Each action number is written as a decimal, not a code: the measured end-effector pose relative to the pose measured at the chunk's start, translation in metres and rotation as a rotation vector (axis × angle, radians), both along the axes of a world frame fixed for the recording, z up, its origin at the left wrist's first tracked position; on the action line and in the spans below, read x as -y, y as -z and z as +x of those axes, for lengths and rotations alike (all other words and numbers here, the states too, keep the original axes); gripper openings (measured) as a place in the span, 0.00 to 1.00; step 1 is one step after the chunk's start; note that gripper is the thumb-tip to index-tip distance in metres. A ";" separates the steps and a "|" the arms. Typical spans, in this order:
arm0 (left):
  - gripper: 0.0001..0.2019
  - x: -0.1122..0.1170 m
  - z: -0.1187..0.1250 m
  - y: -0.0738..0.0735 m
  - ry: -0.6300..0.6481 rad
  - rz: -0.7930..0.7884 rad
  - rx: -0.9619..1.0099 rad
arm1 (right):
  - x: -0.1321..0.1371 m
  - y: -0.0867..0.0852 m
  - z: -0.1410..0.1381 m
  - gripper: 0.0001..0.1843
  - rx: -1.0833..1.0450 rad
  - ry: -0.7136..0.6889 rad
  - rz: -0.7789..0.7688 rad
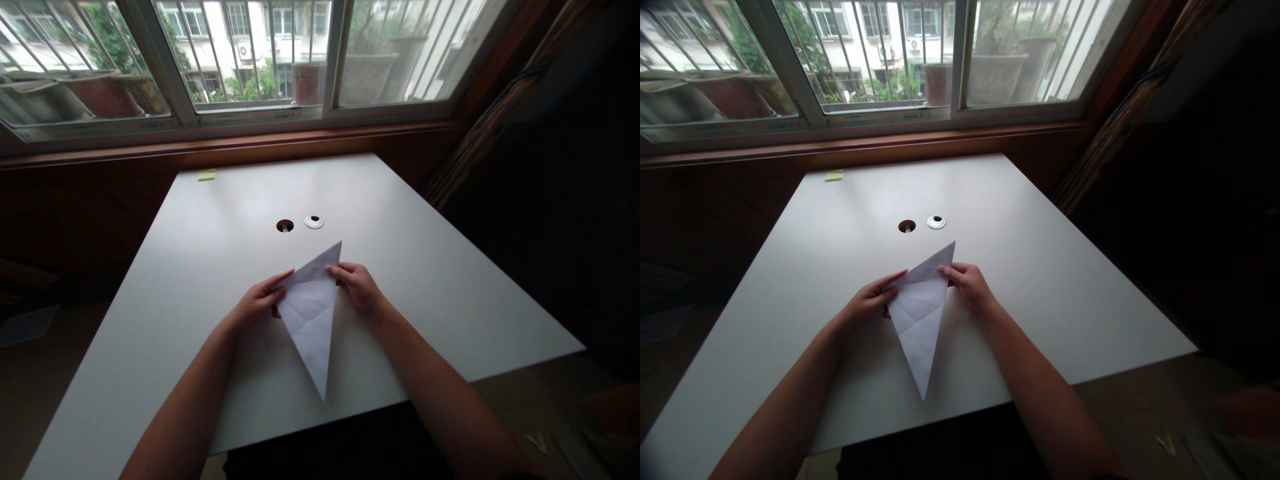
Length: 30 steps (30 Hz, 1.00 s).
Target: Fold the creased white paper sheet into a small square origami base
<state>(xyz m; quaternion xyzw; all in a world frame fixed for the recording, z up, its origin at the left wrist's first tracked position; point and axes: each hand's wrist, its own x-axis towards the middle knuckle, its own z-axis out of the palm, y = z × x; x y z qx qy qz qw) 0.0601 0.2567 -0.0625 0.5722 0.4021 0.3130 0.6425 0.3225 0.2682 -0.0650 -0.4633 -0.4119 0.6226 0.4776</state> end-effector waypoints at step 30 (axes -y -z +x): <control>0.29 0.004 -0.001 -0.003 0.143 0.053 -0.105 | -0.017 0.009 0.019 0.13 0.072 0.327 0.147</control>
